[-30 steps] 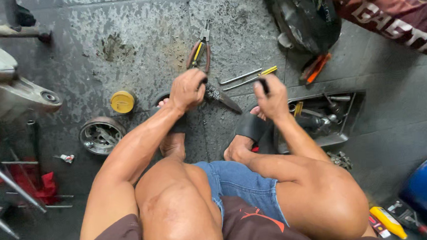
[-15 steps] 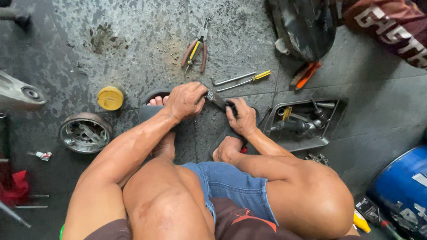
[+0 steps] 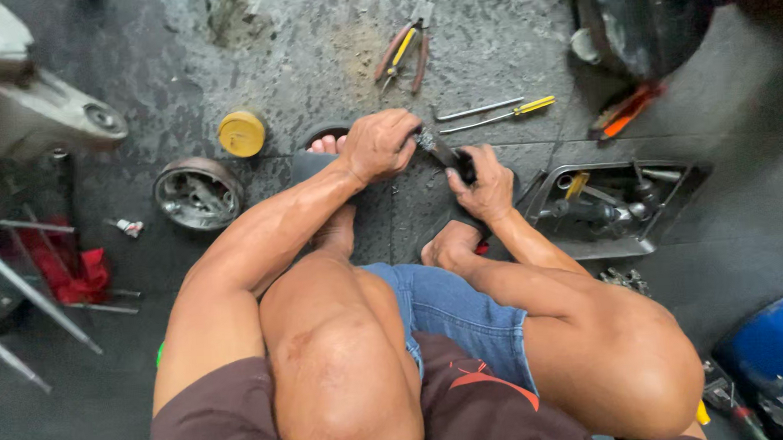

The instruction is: The person sits on the workshop floor and works on a motorcycle crankcase cover and body panel, unscrewing fasteners with a screwdriver, prying components loose, and scrubbing the part with a wire brush. They handle the cover, turn it over, and manipulate its inner components by hand.

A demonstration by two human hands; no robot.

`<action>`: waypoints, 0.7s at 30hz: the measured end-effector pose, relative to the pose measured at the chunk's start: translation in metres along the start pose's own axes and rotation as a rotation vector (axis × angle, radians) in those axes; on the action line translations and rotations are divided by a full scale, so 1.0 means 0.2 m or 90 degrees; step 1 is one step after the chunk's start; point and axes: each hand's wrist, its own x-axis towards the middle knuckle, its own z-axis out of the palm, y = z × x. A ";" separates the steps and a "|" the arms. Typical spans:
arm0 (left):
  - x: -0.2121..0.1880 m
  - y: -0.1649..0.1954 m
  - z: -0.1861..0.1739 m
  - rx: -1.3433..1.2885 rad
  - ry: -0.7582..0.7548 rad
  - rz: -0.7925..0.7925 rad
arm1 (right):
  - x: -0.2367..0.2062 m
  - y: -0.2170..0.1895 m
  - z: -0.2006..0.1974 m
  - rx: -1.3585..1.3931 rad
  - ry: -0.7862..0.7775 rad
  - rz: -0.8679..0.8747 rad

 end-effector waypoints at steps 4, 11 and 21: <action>-0.04 -0.04 0.01 0.024 -0.005 -0.038 | -0.01 0.00 0.03 -0.002 -0.007 -0.003; -0.04 -0.06 0.05 0.050 0.066 0.010 | 0.02 0.02 0.02 0.050 0.023 -0.006; 0.02 0.05 -0.02 0.027 0.049 -0.036 | 0.80 0.17 -0.80 0.073 0.313 -0.125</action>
